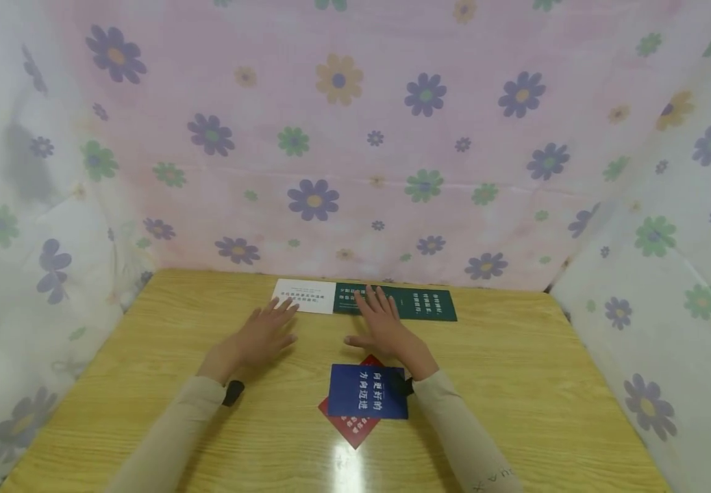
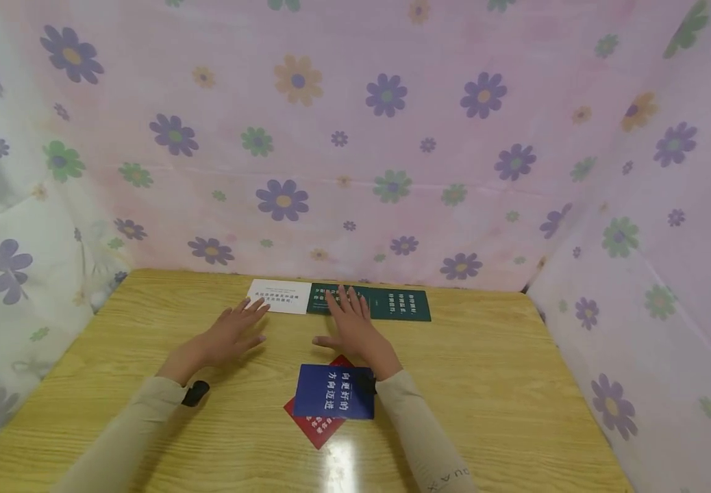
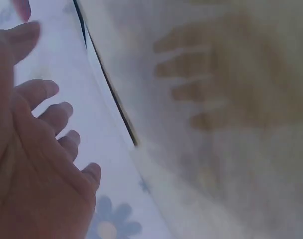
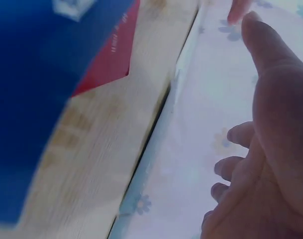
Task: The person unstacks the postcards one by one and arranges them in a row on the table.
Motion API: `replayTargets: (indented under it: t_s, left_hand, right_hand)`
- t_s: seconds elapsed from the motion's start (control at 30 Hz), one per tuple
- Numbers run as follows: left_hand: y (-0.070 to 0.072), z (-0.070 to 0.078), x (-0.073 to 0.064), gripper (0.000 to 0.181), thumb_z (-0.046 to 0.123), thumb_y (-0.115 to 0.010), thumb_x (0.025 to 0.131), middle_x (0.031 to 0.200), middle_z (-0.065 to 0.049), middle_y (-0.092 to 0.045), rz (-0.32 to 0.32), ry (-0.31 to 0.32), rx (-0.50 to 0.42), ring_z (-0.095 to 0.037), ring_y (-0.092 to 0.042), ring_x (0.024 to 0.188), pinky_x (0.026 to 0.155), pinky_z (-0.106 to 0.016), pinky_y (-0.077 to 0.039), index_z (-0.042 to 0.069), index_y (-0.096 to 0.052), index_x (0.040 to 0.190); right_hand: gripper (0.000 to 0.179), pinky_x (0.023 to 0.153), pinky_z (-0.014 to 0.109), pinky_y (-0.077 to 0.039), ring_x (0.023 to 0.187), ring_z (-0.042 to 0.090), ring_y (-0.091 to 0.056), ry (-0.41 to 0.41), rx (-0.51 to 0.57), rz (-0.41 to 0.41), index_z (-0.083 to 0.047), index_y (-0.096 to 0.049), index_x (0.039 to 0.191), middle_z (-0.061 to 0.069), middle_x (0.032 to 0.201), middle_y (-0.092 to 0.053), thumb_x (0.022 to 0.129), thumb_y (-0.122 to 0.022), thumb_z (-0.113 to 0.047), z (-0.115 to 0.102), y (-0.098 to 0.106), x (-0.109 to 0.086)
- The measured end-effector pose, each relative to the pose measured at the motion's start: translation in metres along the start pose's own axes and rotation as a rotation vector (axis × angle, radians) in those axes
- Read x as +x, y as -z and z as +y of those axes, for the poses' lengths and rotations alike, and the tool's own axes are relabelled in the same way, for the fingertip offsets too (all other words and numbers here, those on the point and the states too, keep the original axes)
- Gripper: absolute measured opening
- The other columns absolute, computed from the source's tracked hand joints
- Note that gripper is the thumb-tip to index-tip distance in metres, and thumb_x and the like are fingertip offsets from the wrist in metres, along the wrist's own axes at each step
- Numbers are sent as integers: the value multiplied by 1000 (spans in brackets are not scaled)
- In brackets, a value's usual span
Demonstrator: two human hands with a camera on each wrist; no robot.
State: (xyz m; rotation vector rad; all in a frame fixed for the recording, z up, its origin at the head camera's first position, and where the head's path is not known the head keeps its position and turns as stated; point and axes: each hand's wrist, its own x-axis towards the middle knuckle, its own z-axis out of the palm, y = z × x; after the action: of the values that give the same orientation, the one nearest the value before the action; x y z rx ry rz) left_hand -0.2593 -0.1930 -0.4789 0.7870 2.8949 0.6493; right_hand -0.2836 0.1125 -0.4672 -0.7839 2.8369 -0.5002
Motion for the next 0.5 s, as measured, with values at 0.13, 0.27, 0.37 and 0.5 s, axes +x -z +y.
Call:
replayTargets:
  t_s: [0.13, 0.27, 0.37, 0.5]
  left_hand:
    - [-13, 21, -9, 67, 38, -49, 107, 165, -23, -25, -4, -37, -13, -50, -15, 152, 120, -71, -12, 0, -30, 158]
    - [-20, 41, -16, 73, 45, -51, 105, 167, -18, -24, -64, -30, -20, -44, -13, 155, 124, -64, -10, 3, -29, 160]
    - [-25, 55, -20, 76, 48, -53, 103, 168, -15, -24, -122, -17, -10, -41, -12, 156, 126, -61, -10, 5, -28, 160]
    - [-32, 70, -22, 79, 51, -55, 101, 168, -14, -24, -173, -17, 4, -39, -13, 156, 126, -59, -11, 5, -30, 160]
  right_hand:
    - [100, 125, 63, -3, 157, 42, 3, 18, -26, 8, -10, -10, 165, 22, 170, -2, 95, -64, -57, 5, 1, -26]
    - [98, 125, 64, -3, 156, 44, 1, 30, -6, -20, -8, -13, 164, 23, 169, -4, 95, -66, -53, 11, 0, -52]
    - [96, 125, 63, -3, 156, 44, -1, 18, 38, -64, -6, -18, 163, 24, 169, -7, 94, -68, -50, 15, -3, -71]
    - [95, 125, 62, -6, 156, 45, -5, -30, 64, -131, -3, -25, 161, 25, 168, -12, 92, -70, -51, 17, -6, -95]
